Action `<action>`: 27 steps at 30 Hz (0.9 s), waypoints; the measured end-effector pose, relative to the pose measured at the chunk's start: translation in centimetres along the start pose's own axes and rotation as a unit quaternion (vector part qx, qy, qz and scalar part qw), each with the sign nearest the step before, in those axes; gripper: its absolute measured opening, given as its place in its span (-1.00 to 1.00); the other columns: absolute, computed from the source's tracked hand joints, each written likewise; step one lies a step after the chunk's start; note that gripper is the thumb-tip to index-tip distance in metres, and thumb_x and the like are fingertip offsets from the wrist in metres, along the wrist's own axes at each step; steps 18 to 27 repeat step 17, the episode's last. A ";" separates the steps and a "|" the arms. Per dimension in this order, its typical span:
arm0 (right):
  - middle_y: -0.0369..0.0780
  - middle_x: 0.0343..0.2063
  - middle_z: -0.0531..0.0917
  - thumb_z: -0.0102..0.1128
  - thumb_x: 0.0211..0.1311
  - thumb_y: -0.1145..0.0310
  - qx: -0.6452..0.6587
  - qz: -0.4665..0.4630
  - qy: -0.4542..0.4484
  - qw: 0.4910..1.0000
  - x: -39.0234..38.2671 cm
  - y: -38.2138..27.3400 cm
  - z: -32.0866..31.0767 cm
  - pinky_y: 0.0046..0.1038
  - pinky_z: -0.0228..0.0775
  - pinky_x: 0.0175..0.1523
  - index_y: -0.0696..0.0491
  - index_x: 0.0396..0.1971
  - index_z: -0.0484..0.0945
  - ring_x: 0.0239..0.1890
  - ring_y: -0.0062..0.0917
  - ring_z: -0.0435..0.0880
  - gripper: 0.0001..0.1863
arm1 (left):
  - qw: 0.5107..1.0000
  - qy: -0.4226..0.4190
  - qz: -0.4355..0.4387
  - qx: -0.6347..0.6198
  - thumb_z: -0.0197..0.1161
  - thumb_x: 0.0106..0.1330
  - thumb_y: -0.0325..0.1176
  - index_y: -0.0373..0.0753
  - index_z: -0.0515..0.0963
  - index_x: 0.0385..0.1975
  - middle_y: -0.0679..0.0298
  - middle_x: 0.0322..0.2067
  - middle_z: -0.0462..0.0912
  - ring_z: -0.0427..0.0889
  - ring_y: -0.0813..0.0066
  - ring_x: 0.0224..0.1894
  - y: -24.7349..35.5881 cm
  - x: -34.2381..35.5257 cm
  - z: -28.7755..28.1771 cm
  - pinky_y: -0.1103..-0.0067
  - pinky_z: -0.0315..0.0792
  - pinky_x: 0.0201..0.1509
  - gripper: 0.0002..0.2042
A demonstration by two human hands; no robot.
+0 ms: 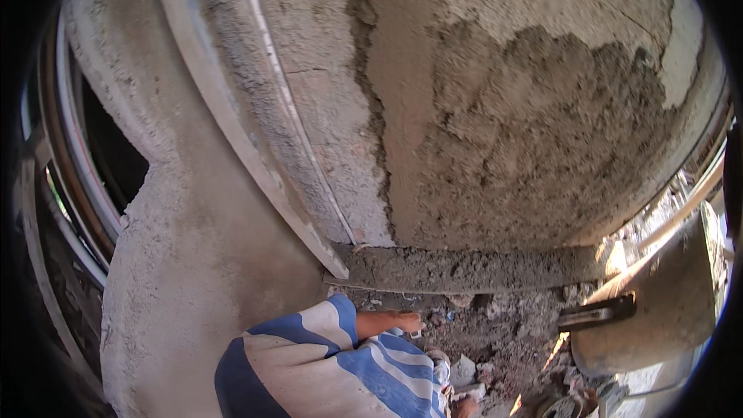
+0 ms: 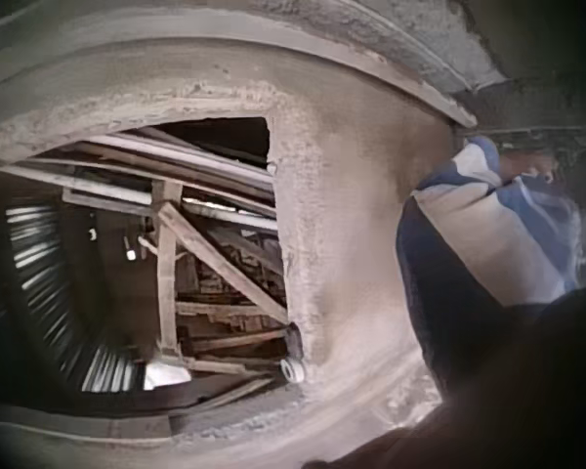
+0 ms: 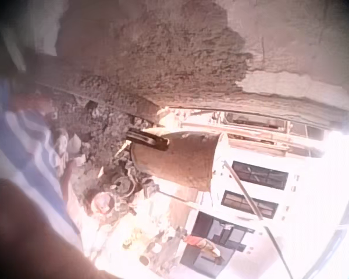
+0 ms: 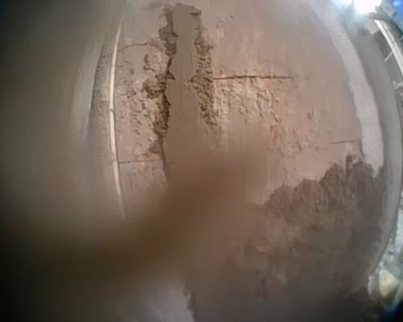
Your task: The person applies wet plaster to a concrete wall using a trowel and a small bucket of mortar, smoothing the mixture across the surface around a pipe.
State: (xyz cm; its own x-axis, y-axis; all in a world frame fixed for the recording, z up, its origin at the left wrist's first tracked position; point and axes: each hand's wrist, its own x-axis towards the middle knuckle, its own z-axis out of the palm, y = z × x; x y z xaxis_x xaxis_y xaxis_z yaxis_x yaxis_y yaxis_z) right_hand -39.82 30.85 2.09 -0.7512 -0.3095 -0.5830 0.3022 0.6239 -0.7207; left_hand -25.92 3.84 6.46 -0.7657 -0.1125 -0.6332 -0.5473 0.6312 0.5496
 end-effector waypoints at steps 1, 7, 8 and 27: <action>-0.05 -0.46 0.62 0.02 0.07 0.30 -0.022 -0.017 -0.027 0.999 0.2 -2.3 1.1 -0.37 0.42 -0.41 0.24 -0.31 0.56 -0.48 -0.35 0.61 -0.68 | 0.994 0.054 -0.022 -0.088 -0.14 0.26 0.09 -0.30 0.60 -0.32 -0.09 -0.32 0.59 0.57 -0.02 -0.25 -1.1 -0.8 0.0 0.28 0.41 -0.10 -0.47; -0.05 -0.42 0.62 0.05 0.02 0.22 -0.089 -0.096 -0.109 0.985 0.7 -10.5 6.3 -0.35 0.42 -0.31 0.20 -0.31 0.57 -0.41 -0.30 0.61 -0.64 | 0.957 0.217 -0.040 -0.188 -0.11 0.24 0.10 -0.29 0.51 -0.12 -0.13 -0.17 0.53 0.53 -0.05 -0.12 -8.4 -3.7 6.9 0.23 0.38 -0.02 -0.46; -0.05 -0.41 0.63 0.05 0.01 0.21 -0.099 -0.102 -0.116 0.983 0.6 -11.1 6.9 -0.34 0.42 -0.29 0.19 -0.31 0.57 -0.39 -0.29 0.61 -0.64 | 0.972 0.226 0.006 -0.070 -0.06 0.22 0.06 -0.28 0.45 -0.02 -0.12 -0.09 0.50 0.51 -0.04 -0.07 -11.3 -4.2 8.8 0.24 0.38 0.01 -0.46; -0.05 -0.35 0.63 0.10 -0.05 0.10 -0.125 0.009 0.063 0.990 -1.9 7.9 0.3 -0.30 0.42 -0.14 0.13 -0.31 0.58 -0.28 -0.21 0.61 -0.58 | 0.439 0.894 -0.089 0.030 0.10 0.24 -0.32 -0.43 0.25 0.09 -0.05 -0.02 0.44 0.40 0.19 0.07 -8.1 -17.5 -15.3 0.43 0.24 0.19 -0.54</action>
